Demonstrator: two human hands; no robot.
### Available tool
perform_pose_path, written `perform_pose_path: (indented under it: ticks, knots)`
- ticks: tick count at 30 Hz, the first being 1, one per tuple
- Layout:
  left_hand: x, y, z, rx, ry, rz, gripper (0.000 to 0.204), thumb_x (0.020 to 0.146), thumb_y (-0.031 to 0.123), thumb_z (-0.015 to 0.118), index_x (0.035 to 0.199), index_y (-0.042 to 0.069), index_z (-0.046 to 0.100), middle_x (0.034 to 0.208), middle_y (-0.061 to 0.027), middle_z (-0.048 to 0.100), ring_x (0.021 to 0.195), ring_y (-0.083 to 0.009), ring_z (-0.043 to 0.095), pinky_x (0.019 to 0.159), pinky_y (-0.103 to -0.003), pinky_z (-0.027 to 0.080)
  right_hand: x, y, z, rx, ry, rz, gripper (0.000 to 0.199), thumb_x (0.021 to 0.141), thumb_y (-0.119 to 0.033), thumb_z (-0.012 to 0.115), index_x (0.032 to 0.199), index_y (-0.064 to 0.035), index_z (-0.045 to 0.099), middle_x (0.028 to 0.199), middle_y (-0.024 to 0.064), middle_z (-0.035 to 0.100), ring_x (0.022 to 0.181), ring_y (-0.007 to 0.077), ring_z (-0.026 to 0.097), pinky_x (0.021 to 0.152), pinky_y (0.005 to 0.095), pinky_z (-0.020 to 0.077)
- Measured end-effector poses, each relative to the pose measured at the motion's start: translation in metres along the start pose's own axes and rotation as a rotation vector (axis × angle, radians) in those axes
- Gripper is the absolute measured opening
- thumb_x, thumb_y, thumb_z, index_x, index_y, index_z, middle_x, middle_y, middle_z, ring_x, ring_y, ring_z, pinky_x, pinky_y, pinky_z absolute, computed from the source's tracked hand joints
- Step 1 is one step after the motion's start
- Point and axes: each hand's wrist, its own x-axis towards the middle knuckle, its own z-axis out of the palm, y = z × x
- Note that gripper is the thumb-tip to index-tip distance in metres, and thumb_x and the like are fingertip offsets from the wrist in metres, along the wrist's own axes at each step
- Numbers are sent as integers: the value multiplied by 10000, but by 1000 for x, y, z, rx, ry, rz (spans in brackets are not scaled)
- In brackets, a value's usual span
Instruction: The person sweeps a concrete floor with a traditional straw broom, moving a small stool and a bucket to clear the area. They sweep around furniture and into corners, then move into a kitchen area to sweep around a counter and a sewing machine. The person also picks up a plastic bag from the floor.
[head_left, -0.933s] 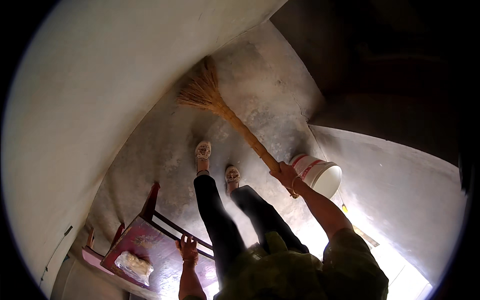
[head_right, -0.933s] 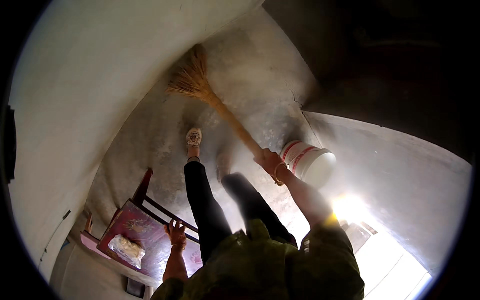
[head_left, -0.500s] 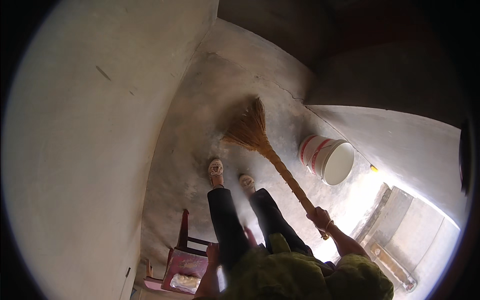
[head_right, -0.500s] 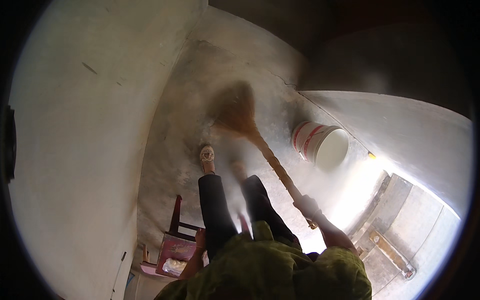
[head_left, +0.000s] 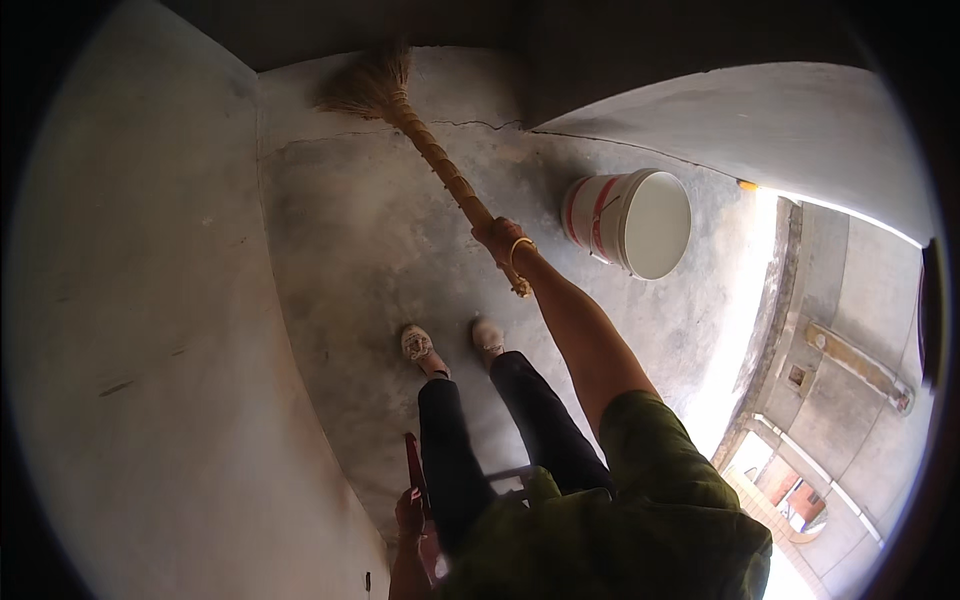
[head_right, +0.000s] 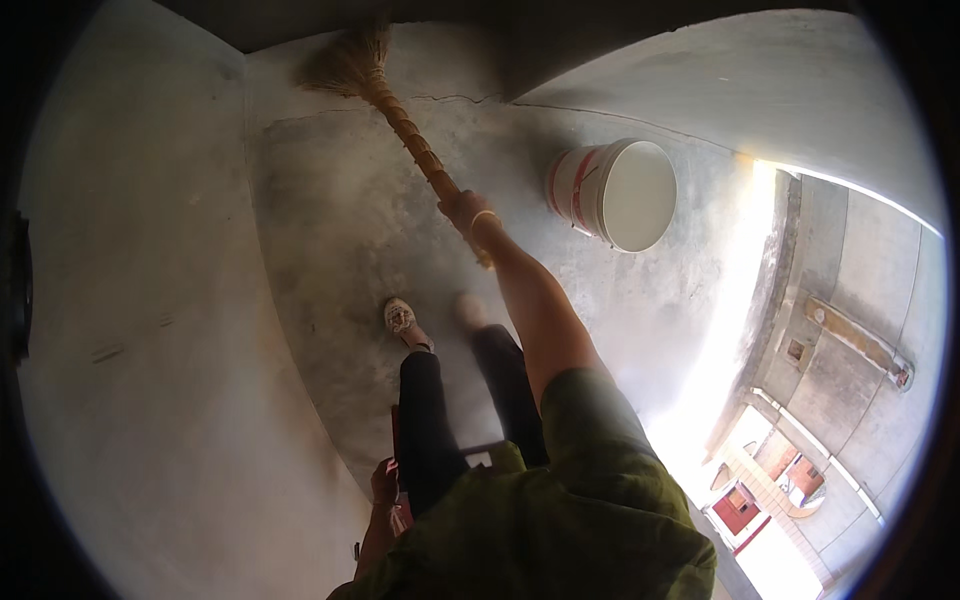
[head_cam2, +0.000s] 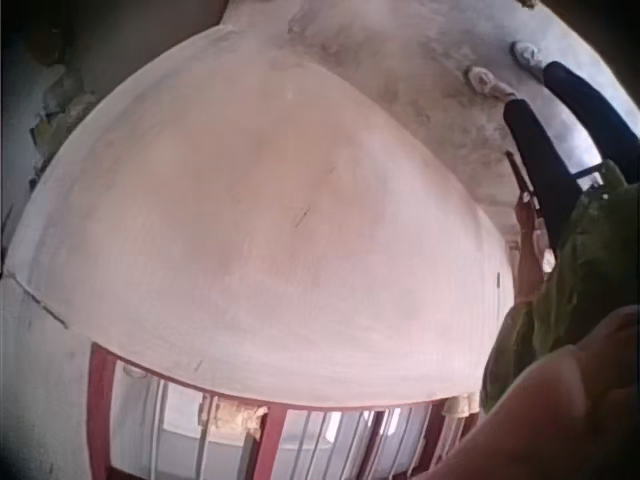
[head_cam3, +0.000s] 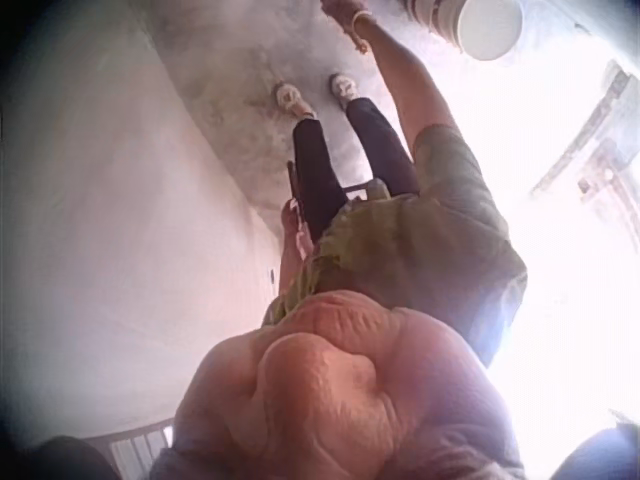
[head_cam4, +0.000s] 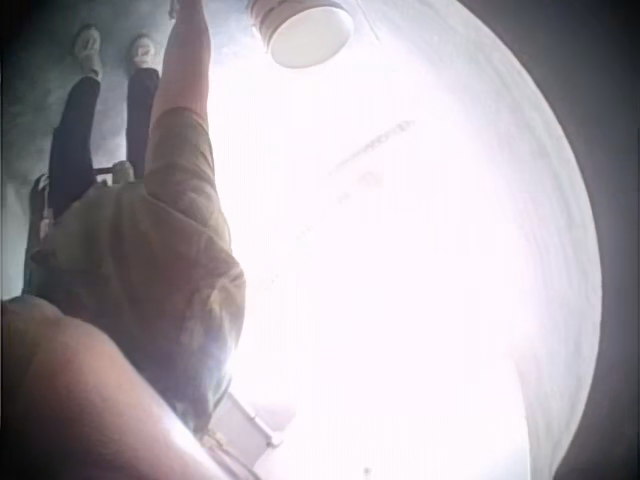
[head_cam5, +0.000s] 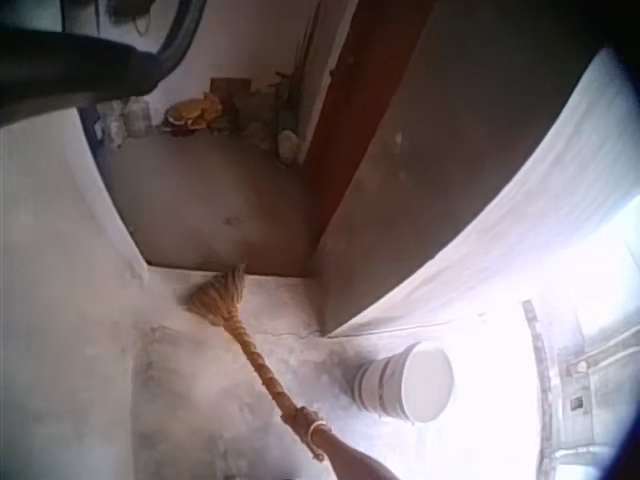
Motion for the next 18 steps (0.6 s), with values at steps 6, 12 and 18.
perform_pose_path:
  ticks: [6,12,18]
  knots:
    - [5,-1,-53,-5,-133,-198,225,827,7,487,1037,21,565,975,-137,617,915,-216,600,797,-318,477,-146,172,27,181,-130,121,404,804,-387,555,743,12,530,513,66,493,406,197,526,398,340,452]
    - [39,53,-108,327,-175,37,250,865,176,496,1031,7,576,973,-145,621,937,-262,592,811,-354,468,-313,274,66,-262,-171,-153,325,725,-306,633,861,-15,584,688,170,605,655,249,626,565,368,509]
    - [63,75,-135,421,-186,202,293,875,235,481,1038,14,582,973,-154,620,923,-295,589,789,-365,462,-428,263,51,229,-122,279,412,728,-378,602,797,22,530,727,213,603,732,339,616,662,413,487]
